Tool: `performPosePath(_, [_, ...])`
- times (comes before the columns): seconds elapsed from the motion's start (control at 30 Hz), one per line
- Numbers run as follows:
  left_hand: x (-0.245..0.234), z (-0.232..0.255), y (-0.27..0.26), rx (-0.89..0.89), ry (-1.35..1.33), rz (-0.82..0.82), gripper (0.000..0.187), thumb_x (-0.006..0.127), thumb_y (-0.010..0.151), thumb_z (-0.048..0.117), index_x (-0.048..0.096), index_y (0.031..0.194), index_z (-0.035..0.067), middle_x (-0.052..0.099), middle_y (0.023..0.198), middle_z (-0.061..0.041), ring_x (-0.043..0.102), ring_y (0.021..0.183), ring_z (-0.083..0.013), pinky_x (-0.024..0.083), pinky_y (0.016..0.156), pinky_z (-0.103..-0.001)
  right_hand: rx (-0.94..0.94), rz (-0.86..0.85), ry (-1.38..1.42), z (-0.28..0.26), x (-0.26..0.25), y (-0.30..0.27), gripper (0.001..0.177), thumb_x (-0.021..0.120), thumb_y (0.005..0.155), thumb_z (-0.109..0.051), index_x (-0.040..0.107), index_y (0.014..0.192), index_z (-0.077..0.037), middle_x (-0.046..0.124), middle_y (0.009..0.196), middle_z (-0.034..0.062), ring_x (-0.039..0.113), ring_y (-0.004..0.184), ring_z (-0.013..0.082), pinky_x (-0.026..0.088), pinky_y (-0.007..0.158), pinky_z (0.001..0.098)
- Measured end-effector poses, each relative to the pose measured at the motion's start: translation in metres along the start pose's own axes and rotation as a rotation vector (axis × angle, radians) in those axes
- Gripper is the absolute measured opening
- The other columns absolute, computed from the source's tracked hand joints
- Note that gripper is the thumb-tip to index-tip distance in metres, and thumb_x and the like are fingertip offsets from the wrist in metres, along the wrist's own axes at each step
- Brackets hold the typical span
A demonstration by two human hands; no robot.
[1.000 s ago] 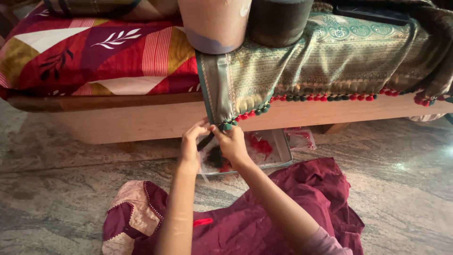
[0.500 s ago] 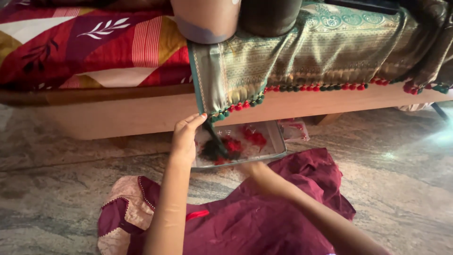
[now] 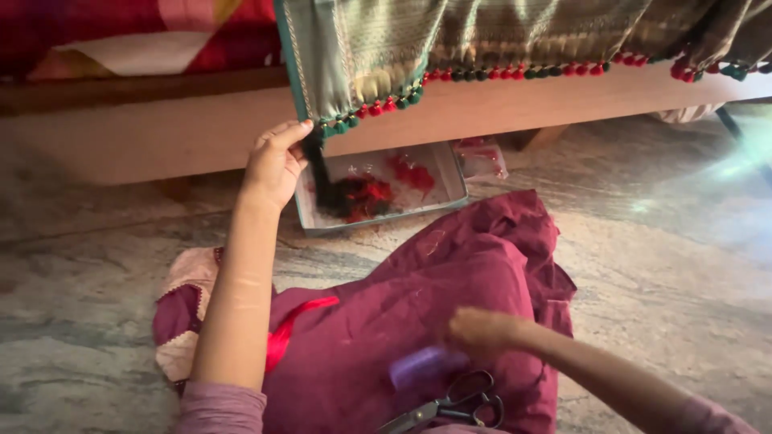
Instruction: The person sits on the floor with a decorative fabric draped over a low bed edge and works on its pom-pom trim. They cut threads from the trim with scissors, thread a needle, and sew green ribbon tassels onto the fabric edge, occasionally combing the tassel fibers.
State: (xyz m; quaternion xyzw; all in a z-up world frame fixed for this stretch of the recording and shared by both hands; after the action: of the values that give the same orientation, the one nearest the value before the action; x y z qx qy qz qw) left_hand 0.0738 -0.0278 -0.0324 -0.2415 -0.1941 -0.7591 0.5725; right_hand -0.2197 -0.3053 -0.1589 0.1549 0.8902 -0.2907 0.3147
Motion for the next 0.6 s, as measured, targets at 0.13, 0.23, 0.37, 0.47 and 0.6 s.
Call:
performPosePath(0.13, [0.011, 0.006, -0.007, -0.049, 0.014, 0.040, 0.012, 0.067, 0.092, 0.009, 0.069, 0.097, -0.002, 0.075, 0.090, -0.012, 0.074, 0.082, -0.0232, 0.061, 0.079, -0.038, -0.031, 0.664, -0.415, -0.036, -0.144, 0.017, 0.024, 0.069, 0.079, -0.010, 0.068, 0.102, -0.007, 0.067, 0.078, 0.0159, 0.063, 0.072, 0.0358, 0.050, 0.063, 0.0482])
performPosePath(0.23, [0.007, 0.003, -0.002, -0.070, 0.032, 0.081, 0.017, 0.067, 0.090, 0.011, 0.069, 0.097, -0.004, 0.074, 0.085, -0.015, 0.074, 0.077, -0.0270, 0.062, 0.075, -0.042, -0.154, 1.055, -0.573, -0.103, -0.234, 0.007, 0.029, 0.070, 0.080, -0.006, 0.070, 0.109, -0.010, 0.069, 0.096, 0.0090, 0.059, 0.089, 0.0292, 0.045, 0.076, 0.0439])
performPosePath(0.37, [-0.010, -0.012, 0.016, -0.129, 0.019, 0.133, 0.020, 0.069, 0.086, 0.013, 0.070, 0.098, -0.003, 0.076, 0.085, -0.014, 0.076, 0.076, -0.0261, 0.062, 0.073, -0.039, -0.218, 1.211, -0.752, -0.148, -0.291, 0.011, 0.037, 0.072, 0.083, -0.010, 0.071, 0.121, -0.012, 0.072, 0.122, 0.0069, 0.058, 0.105, 0.0238, 0.040, 0.089, 0.0409])
performPosePath(0.47, [-0.009, -0.010, 0.014, -0.201, -0.034, 0.146, 0.022, 0.069, 0.085, 0.015, 0.071, 0.098, -0.003, 0.077, 0.089, -0.015, 0.076, 0.078, -0.0255, 0.061, 0.075, -0.037, -0.122, 1.208, -0.702, -0.157, -0.308, 0.015, 0.049, 0.069, 0.073, -0.004, 0.072, 0.120, -0.011, 0.073, 0.116, 0.0042, 0.060, 0.107, 0.0233, 0.038, 0.091, 0.0408])
performPosePath(0.6, [-0.015, -0.015, 0.017, -0.233, -0.029, 0.170, 0.023, 0.070, 0.086, 0.016, 0.071, 0.099, -0.002, 0.076, 0.092, -0.016, 0.075, 0.081, -0.0255, 0.060, 0.076, -0.036, -0.056, 1.166, -0.765, -0.127, -0.299, 0.030, 0.047, 0.069, 0.076, 0.000, 0.073, 0.121, -0.014, 0.073, 0.117, 0.0030, 0.059, 0.108, 0.0213, 0.036, 0.088, 0.0389])
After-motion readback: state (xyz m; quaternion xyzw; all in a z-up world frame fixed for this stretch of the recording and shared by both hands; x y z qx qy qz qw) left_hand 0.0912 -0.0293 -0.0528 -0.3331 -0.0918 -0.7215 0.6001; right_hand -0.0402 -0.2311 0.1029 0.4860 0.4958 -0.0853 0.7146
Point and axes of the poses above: each hand's wrist, its own y-axis towards the middle knuckle, its own x-axis out of the palm, z = x × y, the point moved 6 cm from there along y, towards the middle knuckle
